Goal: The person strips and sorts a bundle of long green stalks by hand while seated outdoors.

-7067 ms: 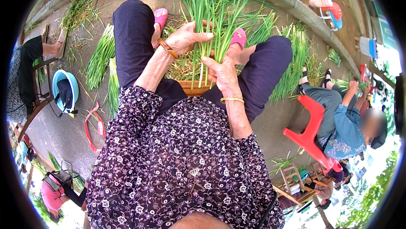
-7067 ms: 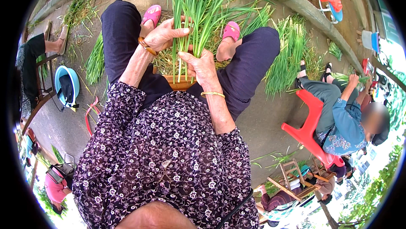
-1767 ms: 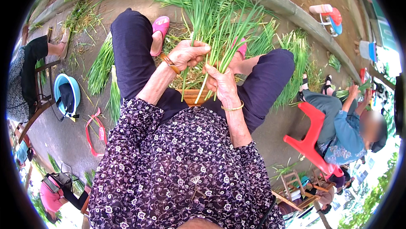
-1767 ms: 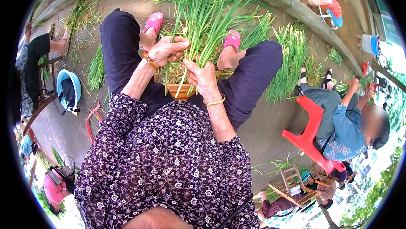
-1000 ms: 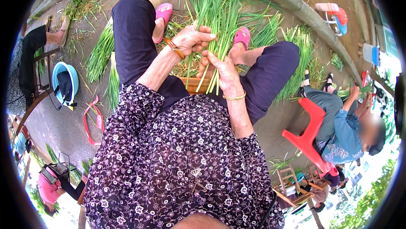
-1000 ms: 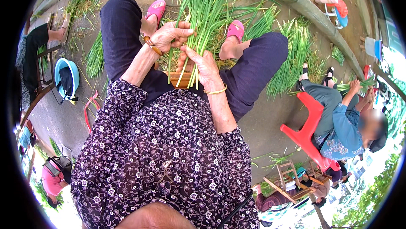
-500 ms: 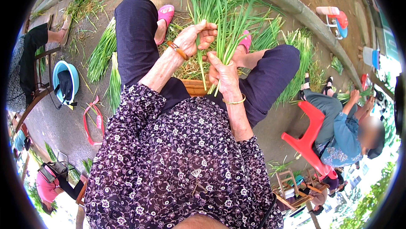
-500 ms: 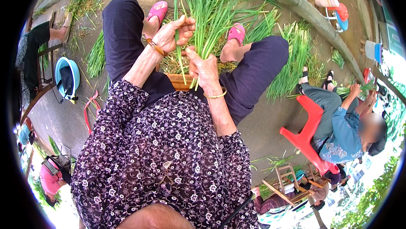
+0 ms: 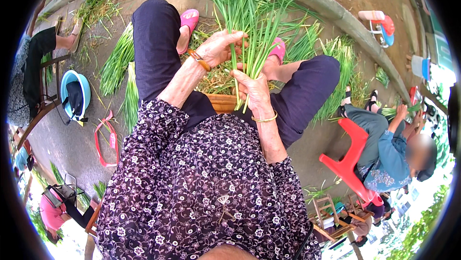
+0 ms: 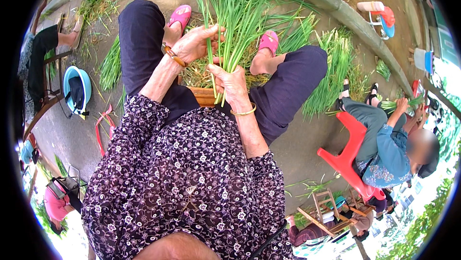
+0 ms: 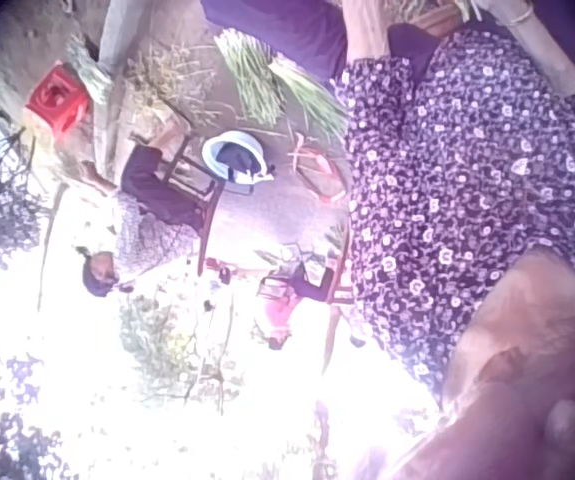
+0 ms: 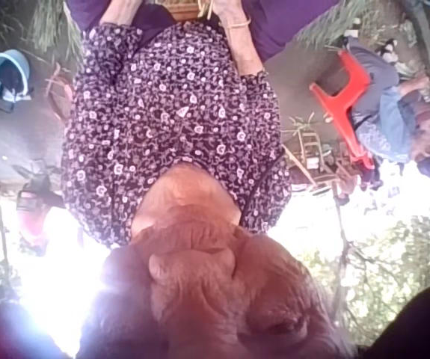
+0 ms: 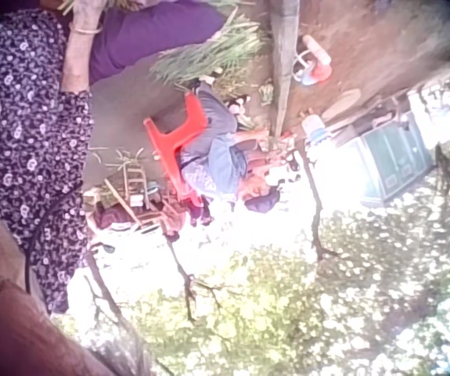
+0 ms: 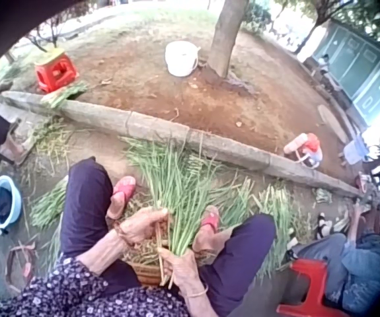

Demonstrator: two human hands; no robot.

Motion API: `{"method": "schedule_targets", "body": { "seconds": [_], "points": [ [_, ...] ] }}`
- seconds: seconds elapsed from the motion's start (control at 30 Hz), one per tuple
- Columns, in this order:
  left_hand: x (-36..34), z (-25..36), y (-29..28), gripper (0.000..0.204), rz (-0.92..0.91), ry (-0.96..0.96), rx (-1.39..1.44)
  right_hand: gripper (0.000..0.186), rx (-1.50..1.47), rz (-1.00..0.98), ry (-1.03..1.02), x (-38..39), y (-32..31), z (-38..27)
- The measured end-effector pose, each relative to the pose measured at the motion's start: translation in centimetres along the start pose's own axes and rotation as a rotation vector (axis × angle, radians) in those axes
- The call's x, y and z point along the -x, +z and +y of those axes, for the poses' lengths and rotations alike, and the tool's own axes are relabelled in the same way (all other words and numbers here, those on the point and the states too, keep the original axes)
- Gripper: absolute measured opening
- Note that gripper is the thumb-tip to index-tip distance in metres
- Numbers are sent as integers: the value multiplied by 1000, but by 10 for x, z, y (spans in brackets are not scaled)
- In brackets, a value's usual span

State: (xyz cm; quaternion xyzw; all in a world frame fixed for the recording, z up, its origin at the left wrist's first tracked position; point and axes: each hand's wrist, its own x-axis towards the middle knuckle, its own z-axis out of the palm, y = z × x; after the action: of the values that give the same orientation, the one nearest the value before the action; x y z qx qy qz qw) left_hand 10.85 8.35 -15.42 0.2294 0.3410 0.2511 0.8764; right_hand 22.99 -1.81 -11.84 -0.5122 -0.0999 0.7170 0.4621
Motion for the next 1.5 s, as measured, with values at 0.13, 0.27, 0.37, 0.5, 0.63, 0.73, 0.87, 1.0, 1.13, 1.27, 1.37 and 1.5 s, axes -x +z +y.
{"method": "schedule_targets", "body": {
  "seconds": [0.13, 0.27, 0.37, 0.5, 0.63, 0.73, 0.87, 1.0, 1.13, 1.27, 1.37, 1.5],
  "points": [
    [10, 6, 10, 28, -21, -21, -55, 19, -24, -8, 4, -2, -4, 0],
    [13, 8, 10, 26, -52, -70, -106, 14, -38, -24, -2, -3, -5, 2],
    [13, 7, 3, 23, -67, -52, -137, 16, -23, -62, 0, -4, -9, 3],
    [15, 10, 6, 21, -66, -55, -150, 15, -13, -74, -6, -4, -8, 3],
    [16, 10, 8, 20, -74, -48, -159, 14, -9, -93, -14, -5, -10, 4],
    [13, 8, 5, 19, -32, -31, -250, 14, -38, -90, -14, -5, -9, 4],
    [12, 9, 3, 20, -31, -57, -366, 15, -60, -92, -9, -3, -7, 2],
    [12, 8, 4, 21, -17, -44, -475, 16, -70, -105, -12, -5, -7, 3],
    [13, 7, 7, 23, -53, -38, -561, 15, -23, -155, 5, -5, -11, 5],
    [6, -6, 5, 30, -52, -78, -564, 16, -10, -180, 31, -5, -13, 6],
    [1, -13, 0, 38, -107, -180, -548, 17, -21, -233, 50, -3, -10, 4],
    [4, -11, 10, 43, -227, -206, -415, 19, -40, -295, 68, -3, -11, 3]
  ]
}}
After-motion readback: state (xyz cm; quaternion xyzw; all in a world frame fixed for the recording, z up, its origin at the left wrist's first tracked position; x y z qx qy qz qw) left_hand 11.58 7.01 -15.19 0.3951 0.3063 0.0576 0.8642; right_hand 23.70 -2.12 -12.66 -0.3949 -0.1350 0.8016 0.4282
